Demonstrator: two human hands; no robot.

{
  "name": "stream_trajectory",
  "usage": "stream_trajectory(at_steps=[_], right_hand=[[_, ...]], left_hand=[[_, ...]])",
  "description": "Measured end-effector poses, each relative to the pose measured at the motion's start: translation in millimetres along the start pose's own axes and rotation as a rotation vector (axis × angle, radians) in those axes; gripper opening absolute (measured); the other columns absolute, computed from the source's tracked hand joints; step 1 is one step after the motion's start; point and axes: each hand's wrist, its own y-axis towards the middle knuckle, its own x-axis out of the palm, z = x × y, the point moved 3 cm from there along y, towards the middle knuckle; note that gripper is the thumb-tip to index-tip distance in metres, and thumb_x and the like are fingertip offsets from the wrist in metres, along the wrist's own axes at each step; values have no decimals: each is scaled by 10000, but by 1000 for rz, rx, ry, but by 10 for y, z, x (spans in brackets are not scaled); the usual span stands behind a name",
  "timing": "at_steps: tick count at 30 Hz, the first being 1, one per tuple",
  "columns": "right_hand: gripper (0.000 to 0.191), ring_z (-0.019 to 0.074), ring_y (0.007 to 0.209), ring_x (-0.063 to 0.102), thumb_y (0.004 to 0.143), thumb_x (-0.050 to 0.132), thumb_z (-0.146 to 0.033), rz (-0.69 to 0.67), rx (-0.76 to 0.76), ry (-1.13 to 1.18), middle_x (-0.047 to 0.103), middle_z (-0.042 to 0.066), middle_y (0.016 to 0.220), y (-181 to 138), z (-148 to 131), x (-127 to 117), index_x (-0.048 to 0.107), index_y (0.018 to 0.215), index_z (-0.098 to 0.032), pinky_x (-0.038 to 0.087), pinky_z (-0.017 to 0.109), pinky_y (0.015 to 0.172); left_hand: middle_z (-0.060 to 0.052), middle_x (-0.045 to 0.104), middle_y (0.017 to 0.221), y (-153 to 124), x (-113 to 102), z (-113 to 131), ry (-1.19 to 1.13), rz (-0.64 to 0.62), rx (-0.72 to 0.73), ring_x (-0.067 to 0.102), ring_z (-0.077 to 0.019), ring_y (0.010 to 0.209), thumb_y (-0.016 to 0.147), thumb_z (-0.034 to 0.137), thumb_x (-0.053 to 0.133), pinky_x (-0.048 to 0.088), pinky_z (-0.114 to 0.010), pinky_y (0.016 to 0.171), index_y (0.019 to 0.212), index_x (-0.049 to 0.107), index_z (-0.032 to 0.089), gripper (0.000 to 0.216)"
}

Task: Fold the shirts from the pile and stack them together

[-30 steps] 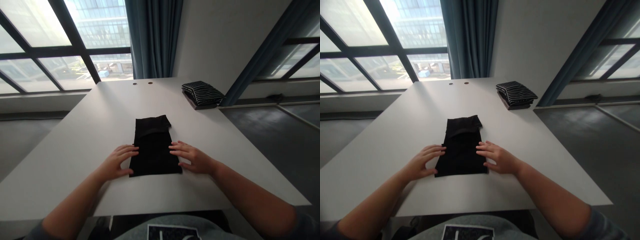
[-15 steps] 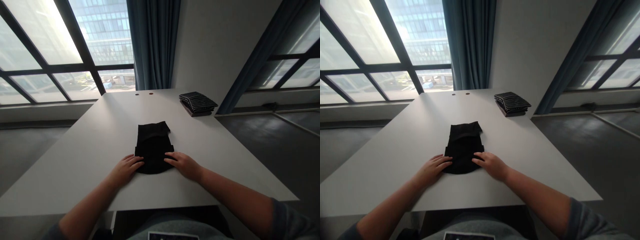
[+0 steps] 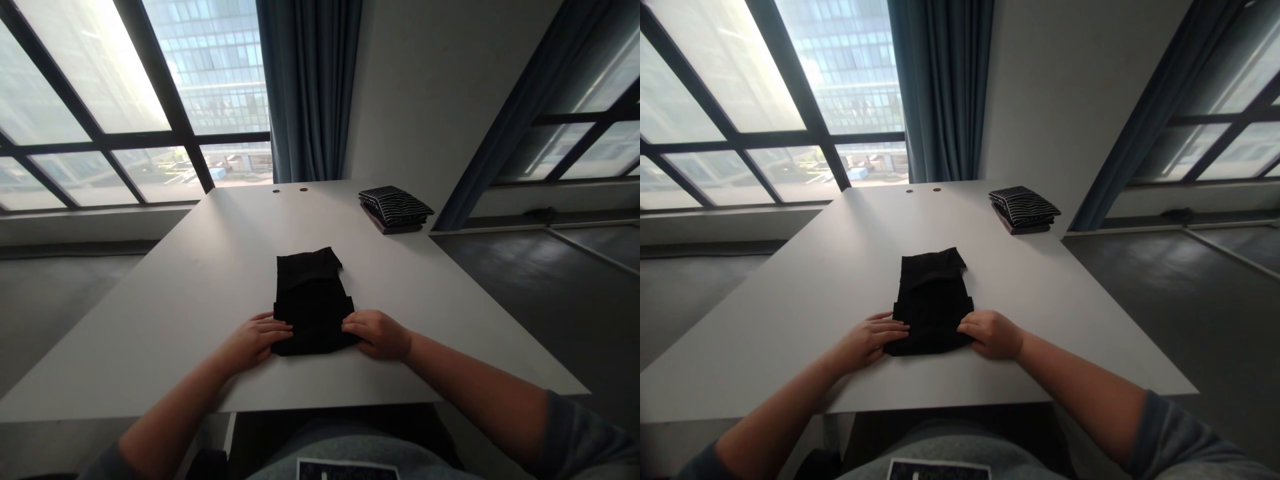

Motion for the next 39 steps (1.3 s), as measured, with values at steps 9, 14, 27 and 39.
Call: stream_trajectory(at_steps=[9, 14, 27, 39], right_hand=[[263, 144, 705, 673, 806, 544, -141, 306, 497, 185, 728, 18, 899, 86, 36, -236, 637, 1038, -222, 530, 252, 656], [283, 144, 645, 649, 873, 611, -317, 507, 849, 401, 713, -5, 802, 478, 600, -158, 629, 1137, -217, 498, 236, 597], [233, 213, 841, 674, 920, 674, -325, 107, 1032, -86, 741, 59, 881, 802, 1631, 189, 747, 1084, -176, 493, 304, 803], [545, 325, 1537, 344, 1049, 466, -378, -169, 748, -151, 420, 163, 1641, 1144, 1145, 469, 509, 1542, -150, 198, 543, 1281]], left_hand=[[-58, 778, 1053, 84, -348, 139, -250, 208, -212, 731, -195, 930, 976, 225, 490, 558, -311, 824, 1156, 694, 233, 272], [-21, 691, 788, 448, -575, -347, -396, 422, -407, 632, -166, 723, 957, 392, 563, 485, -268, 641, 926, 681, 202, 225], [-69, 767, 997, 806, -318, -1311, -85, 535, -932, 695, -263, 939, 912, 311, 552, 517, -391, 866, 1004, 704, 226, 197], [-159, 367, 1683, 1289, 154, -731, 159, 170, -681, 265, -364, 1588, 1054, 498, 394, 226, -562, 1279, 1617, 390, 148, 663]])
